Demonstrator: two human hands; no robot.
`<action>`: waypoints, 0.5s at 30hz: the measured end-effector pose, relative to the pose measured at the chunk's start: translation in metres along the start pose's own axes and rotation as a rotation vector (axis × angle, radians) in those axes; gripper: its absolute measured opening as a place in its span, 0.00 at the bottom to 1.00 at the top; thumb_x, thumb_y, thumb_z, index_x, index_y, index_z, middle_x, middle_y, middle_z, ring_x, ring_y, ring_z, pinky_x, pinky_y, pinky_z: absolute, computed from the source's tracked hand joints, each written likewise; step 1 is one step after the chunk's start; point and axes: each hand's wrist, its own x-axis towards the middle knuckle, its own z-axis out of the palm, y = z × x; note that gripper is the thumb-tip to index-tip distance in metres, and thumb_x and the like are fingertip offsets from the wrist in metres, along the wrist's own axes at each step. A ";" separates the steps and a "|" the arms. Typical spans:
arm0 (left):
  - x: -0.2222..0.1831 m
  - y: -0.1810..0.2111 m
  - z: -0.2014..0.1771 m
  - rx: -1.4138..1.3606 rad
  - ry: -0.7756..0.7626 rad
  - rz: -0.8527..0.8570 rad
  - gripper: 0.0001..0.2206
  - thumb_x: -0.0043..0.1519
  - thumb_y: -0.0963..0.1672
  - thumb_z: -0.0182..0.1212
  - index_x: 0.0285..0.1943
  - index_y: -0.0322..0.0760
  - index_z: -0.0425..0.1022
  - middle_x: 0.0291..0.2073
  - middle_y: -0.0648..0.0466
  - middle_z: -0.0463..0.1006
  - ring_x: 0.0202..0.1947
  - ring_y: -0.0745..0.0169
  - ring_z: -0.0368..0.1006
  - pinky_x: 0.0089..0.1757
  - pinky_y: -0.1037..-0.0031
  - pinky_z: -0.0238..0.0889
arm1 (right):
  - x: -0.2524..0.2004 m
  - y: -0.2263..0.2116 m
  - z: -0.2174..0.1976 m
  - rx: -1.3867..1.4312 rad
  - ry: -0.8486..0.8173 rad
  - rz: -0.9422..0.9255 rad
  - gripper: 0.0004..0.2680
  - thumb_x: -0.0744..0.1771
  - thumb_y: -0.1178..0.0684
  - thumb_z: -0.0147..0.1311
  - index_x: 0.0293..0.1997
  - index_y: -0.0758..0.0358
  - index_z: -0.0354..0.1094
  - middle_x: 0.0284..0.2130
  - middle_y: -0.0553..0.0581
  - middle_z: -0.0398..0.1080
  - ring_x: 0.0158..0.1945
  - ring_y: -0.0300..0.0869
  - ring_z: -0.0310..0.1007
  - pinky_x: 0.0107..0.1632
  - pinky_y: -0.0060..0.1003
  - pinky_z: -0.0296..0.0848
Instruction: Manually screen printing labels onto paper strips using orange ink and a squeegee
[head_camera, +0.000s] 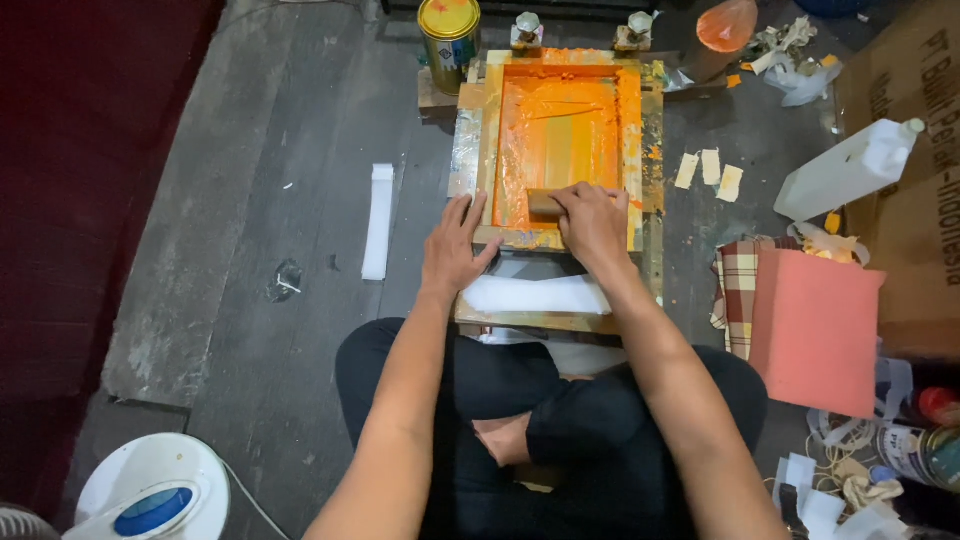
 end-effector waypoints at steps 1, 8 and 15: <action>0.000 -0.001 0.002 0.002 -0.002 0.003 0.35 0.66 0.63 0.45 0.82 0.60 0.48 0.68 0.49 0.67 0.73 0.50 0.58 0.57 0.59 0.69 | -0.003 -0.002 -0.002 0.002 0.001 0.004 0.11 0.67 0.56 0.59 0.54 0.48 0.76 0.41 0.50 0.73 0.51 0.43 0.73 0.64 0.50 0.51; 0.000 -0.003 0.003 0.014 -0.018 -0.014 0.36 0.66 0.64 0.43 0.82 0.61 0.47 0.68 0.51 0.67 0.74 0.51 0.57 0.58 0.59 0.69 | -0.020 -0.021 -0.030 -0.011 -0.111 0.007 0.05 0.66 0.55 0.58 0.41 0.46 0.75 0.37 0.48 0.72 0.48 0.44 0.74 0.61 0.51 0.53; 0.001 -0.001 0.000 0.027 -0.021 0.002 0.36 0.66 0.63 0.45 0.82 0.59 0.47 0.68 0.50 0.67 0.73 0.50 0.58 0.59 0.60 0.68 | -0.023 -0.026 -0.037 -0.031 -0.134 -0.020 0.05 0.66 0.56 0.59 0.40 0.47 0.75 0.36 0.50 0.73 0.46 0.45 0.75 0.58 0.51 0.55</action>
